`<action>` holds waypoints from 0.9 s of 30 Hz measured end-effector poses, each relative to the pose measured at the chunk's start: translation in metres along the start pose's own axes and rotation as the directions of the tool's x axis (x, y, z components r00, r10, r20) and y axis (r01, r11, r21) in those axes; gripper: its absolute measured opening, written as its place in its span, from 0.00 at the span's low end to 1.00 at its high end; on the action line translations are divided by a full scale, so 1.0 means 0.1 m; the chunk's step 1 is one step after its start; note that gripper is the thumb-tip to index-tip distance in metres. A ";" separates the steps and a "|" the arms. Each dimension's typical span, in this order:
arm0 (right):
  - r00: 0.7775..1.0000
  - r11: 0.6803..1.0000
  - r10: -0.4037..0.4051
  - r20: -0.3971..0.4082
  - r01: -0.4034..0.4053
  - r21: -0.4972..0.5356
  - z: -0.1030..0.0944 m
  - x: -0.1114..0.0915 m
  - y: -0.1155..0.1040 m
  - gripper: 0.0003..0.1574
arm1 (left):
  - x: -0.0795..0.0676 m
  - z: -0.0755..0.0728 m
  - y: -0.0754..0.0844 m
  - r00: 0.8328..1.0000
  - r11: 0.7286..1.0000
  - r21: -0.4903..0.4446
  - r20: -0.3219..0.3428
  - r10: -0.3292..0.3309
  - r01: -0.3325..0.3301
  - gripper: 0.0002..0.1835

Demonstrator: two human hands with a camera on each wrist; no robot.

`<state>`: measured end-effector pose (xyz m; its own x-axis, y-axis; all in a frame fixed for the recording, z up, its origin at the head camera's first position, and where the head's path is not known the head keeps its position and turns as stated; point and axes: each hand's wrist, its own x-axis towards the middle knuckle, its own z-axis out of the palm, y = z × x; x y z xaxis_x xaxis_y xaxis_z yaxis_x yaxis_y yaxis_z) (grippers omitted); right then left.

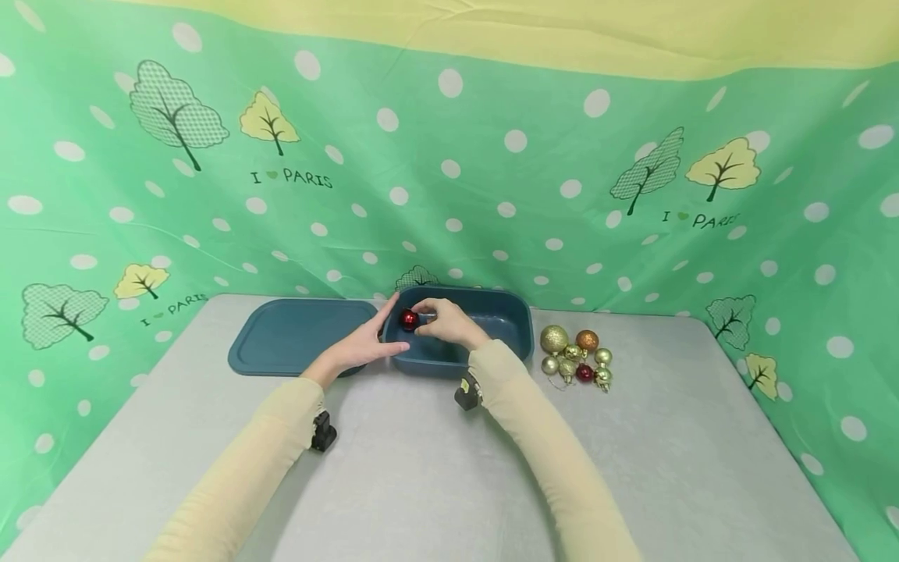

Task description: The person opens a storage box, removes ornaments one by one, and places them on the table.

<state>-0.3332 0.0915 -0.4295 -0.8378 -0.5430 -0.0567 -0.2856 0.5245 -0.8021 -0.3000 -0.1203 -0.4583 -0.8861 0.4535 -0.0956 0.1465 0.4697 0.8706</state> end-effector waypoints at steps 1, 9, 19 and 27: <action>1.000 1.000 0.000 0.001 0.000 0.010 0.02 0.02 0.01 0.29 | 0.00 0.00 0.00 1.000 1.000 -0.002 0.001 -0.003 0.003 0.55; 0.997 0.998 -0.055 -0.045 0.054 -0.014 0.11 0.09 0.01 0.32 | 0.01 0.01 0.00 1.000 1.000 -0.031 0.008 -0.001 0.001 0.54; 0.996 0.989 -0.087 0.005 0.087 -0.122 0.16 0.09 0.01 0.25 | 0.00 0.00 0.02 1.000 0.999 -0.031 0.006 0.030 -0.030 0.54; 0.996 0.994 -0.093 0.009 0.093 -0.061 0.16 0.10 0.04 0.18 | 0.02 0.01 0.00 0.999 0.999 -0.038 -0.011 0.037 -0.037 0.55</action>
<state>-0.3354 0.0774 -0.4423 -0.8035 -0.5952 0.0127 -0.3904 0.5106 -0.7661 -0.3009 -0.1190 -0.4591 -0.8849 0.4622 -0.0578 0.1628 0.4233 0.8912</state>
